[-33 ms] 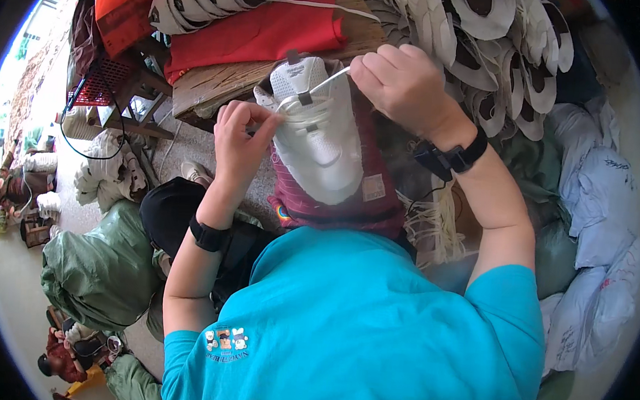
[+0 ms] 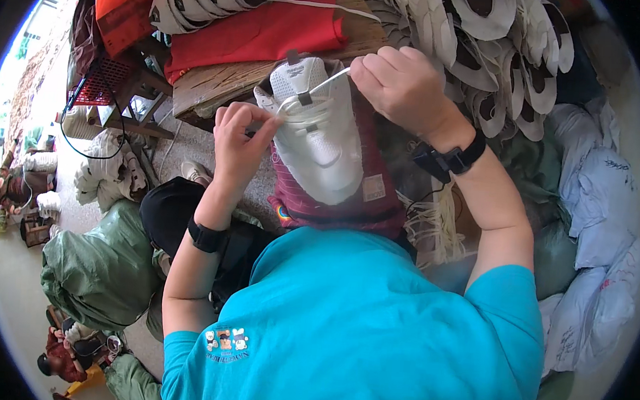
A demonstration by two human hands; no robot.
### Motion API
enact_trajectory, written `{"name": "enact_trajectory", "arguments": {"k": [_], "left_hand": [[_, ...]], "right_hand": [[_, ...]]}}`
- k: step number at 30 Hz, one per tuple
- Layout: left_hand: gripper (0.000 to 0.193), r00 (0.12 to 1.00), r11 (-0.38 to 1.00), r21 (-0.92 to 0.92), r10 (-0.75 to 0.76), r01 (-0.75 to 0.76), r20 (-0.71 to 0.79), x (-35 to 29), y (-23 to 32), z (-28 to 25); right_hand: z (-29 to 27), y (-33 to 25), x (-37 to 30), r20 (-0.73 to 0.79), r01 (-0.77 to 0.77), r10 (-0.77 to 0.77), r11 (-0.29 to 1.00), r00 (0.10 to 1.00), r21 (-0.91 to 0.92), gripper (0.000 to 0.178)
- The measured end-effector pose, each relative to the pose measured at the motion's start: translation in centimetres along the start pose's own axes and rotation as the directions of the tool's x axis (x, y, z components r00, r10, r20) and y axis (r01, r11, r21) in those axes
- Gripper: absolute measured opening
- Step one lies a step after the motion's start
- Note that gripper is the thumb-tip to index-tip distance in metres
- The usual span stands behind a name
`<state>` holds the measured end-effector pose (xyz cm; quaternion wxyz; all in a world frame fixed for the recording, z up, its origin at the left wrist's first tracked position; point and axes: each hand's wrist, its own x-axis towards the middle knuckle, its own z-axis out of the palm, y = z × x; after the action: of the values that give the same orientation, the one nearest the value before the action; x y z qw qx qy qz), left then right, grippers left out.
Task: The person threads white shoelaces through the eyelets of a white sneaker held on their lap. They pull the laces tight and adjust the fit, repeating the process for multiple shoes in a workshop setting.
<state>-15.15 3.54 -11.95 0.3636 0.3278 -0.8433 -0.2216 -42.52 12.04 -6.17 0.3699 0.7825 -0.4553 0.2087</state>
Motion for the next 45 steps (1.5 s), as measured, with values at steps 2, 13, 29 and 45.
{"name": "enact_trajectory", "arguments": {"k": [2, 13, 29, 45], "left_hand": [[0.014, 0.997, 0.998, -0.052, 0.044, -0.041, 0.061, -0.5, -1.1, -0.5], [0.015, 0.96, 0.886, -0.378, -0.214, 0.268, 0.18, -1.5, -0.2, 0.4], [0.014, 0.987, 0.976, 0.148, 0.162, -0.157, -0.02, 1.7, -1.6, -5.2], [0.021, 0.609, 0.453, -0.438, -0.36, 0.776, 0.707, 1.8, 1.6, -4.3]], "right_hand": [[0.7, -0.7, 0.1, 0.12, -0.216, 0.199, 0.963, 0.973, 0.158, 0.01], [1.4, -0.2, 2.0, 0.93, -0.707, -0.297, -0.704, 0.217, -0.06, 0.053], [1.5, -2.0, 1.9, 0.271, -0.292, 0.192, 0.867, 0.943, 0.403, 0.011], [2.5, -1.6, 4.5, 0.841, -0.765, 0.099, 0.482, 0.532, 0.428, 0.026]]}}
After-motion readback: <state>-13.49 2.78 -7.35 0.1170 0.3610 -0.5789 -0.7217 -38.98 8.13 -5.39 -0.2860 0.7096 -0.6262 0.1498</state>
